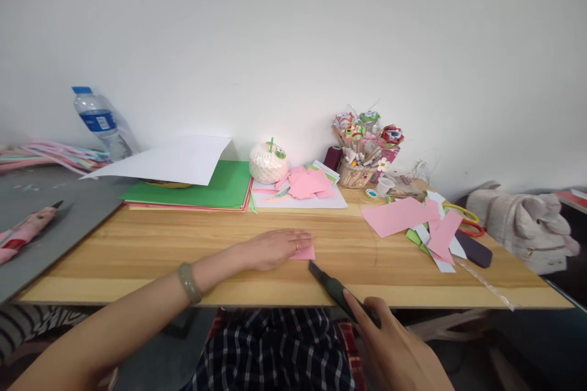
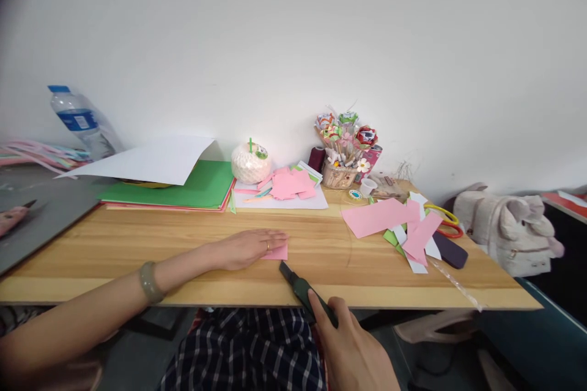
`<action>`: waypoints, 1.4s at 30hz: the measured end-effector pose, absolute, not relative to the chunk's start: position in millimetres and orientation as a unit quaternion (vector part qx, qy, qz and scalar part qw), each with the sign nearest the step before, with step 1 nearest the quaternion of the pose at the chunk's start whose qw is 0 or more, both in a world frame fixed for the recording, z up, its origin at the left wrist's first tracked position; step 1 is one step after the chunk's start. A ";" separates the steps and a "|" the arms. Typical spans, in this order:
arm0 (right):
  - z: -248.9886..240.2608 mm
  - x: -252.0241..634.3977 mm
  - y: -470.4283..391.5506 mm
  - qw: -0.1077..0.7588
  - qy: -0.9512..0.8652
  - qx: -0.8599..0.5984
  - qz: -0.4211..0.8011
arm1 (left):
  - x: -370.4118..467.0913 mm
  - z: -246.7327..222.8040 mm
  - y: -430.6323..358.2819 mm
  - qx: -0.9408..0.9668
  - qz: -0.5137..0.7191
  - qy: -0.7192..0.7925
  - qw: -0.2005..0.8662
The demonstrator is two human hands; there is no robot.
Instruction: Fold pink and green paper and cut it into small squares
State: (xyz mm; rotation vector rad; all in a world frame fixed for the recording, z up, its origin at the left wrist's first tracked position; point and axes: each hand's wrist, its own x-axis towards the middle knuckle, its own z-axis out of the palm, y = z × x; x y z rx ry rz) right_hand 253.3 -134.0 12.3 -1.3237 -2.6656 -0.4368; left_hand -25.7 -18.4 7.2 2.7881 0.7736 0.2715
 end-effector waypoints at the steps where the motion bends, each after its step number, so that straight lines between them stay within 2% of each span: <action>1: 12.3 252.7 -134.3 0.064 -0.881 -0.444 -0.147 | -25.7 7.3 -18.7 0.952 0.093 0.269 0.117; 14: 16.0 236.3 -133.8 0.060 -0.878 -0.458 -0.125 | -24.0 7.7 -19.2 0.957 0.066 0.275 0.069; 23: 18.2 235.8 -135.3 0.080 -0.861 -0.460 -0.202 | -22.9 11.7 -20.5 0.947 0.053 0.307 0.075; 32: 14.9 230.9 -122.3 0.046 -0.848 -0.504 -0.156 | -24.2 11.0 -18.2 0.932 0.048 0.335 0.127; 38: 17.0 232.0 -118.0 0.039 -0.852 -0.503 -0.140 | -23.1 10.2 -21.0 0.921 0.047 0.380 0.070; 42: 18.7 228.6 -114.3 0.031 -0.853 -0.500 -0.150 | -23.5 10.9 -21.0 0.922 0.039 0.377 0.081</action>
